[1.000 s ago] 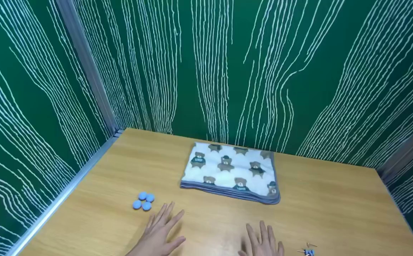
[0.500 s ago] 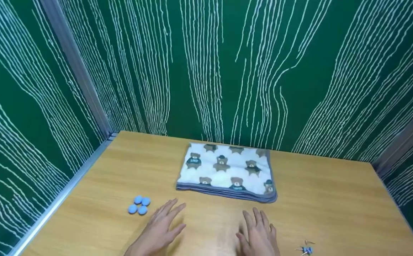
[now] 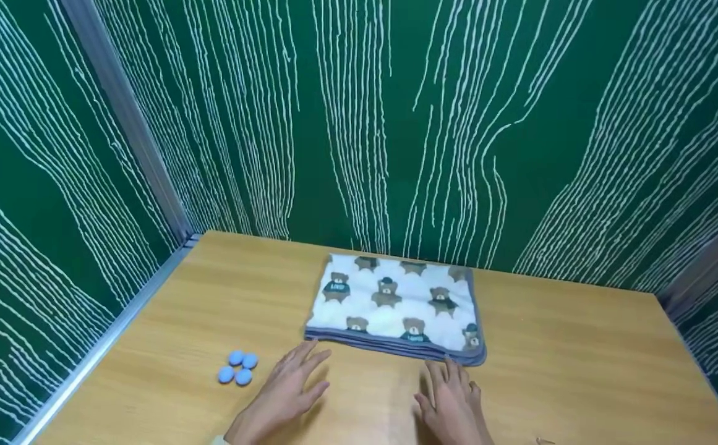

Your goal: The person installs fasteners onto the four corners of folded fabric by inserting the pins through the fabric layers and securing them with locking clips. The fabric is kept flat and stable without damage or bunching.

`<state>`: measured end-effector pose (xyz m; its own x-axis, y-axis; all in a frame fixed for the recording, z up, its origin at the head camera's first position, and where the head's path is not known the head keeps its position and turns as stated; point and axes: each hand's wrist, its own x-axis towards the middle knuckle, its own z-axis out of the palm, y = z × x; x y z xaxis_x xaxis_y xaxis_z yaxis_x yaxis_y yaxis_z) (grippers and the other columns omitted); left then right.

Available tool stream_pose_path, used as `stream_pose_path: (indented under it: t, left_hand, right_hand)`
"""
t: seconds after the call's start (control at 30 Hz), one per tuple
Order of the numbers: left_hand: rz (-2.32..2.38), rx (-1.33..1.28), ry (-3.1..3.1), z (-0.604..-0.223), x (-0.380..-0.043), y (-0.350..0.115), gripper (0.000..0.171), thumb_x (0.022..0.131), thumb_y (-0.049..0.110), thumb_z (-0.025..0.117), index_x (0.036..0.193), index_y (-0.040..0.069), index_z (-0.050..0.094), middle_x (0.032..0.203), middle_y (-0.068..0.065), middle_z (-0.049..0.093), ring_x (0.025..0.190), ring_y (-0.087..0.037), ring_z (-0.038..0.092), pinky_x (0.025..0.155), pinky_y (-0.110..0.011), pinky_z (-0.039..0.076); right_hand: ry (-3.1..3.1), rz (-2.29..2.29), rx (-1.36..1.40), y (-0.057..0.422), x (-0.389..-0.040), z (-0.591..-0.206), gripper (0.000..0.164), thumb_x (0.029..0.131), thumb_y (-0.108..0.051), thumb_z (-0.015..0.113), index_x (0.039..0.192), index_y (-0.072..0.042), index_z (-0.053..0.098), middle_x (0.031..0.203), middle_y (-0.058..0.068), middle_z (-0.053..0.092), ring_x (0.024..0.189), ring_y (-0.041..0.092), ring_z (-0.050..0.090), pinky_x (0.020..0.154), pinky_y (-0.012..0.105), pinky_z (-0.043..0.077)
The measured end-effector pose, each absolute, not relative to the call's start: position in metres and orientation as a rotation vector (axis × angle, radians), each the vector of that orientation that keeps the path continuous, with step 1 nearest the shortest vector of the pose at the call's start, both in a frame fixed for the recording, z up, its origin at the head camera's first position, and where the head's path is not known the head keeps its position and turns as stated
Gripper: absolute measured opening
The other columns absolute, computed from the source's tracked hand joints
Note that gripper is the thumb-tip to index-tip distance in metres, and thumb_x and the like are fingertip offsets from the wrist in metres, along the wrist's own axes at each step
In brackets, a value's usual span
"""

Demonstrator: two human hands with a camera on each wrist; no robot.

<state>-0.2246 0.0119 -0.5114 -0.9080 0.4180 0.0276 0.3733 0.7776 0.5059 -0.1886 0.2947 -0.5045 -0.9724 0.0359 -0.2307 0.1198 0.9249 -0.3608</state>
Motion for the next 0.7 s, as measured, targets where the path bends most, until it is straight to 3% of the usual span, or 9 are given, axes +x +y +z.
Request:
stream_pose_path:
  t: [0.43,0.7]
  left_hand:
    - [0.707,0.616,2.816,-0.525,-0.26,0.02,0.053,0.087,0.036,0.049,0.136,0.023,0.032,0.146,-0.01,0.011,0.132,-0.029,0.002,0.099,-0.058,0.004]
    - [0.7,0.627,2.781,-0.525,-0.272,0.03,0.055,0.087,0.036,0.048,0.137,0.023,0.029,0.145,-0.012,0.01,0.132,-0.029,-0.003,0.099,-0.058,-0.002]
  right_hand:
    - [2.752,-0.625,0.255,0.306,-0.215,-0.519,0.074,0.079,-0.052,0.053,0.137,-0.013,0.028,0.138,0.03,0.007,0.12,0.053,0.01,0.088,0.067,0.017]
    - [2.871,-0.586,0.126,0.312,-0.223,-0.523,0.076,0.079,-0.056,0.051,0.137,-0.012,0.028,0.136,0.03,0.019,0.12,0.051,0.014,0.085,0.07,0.014]
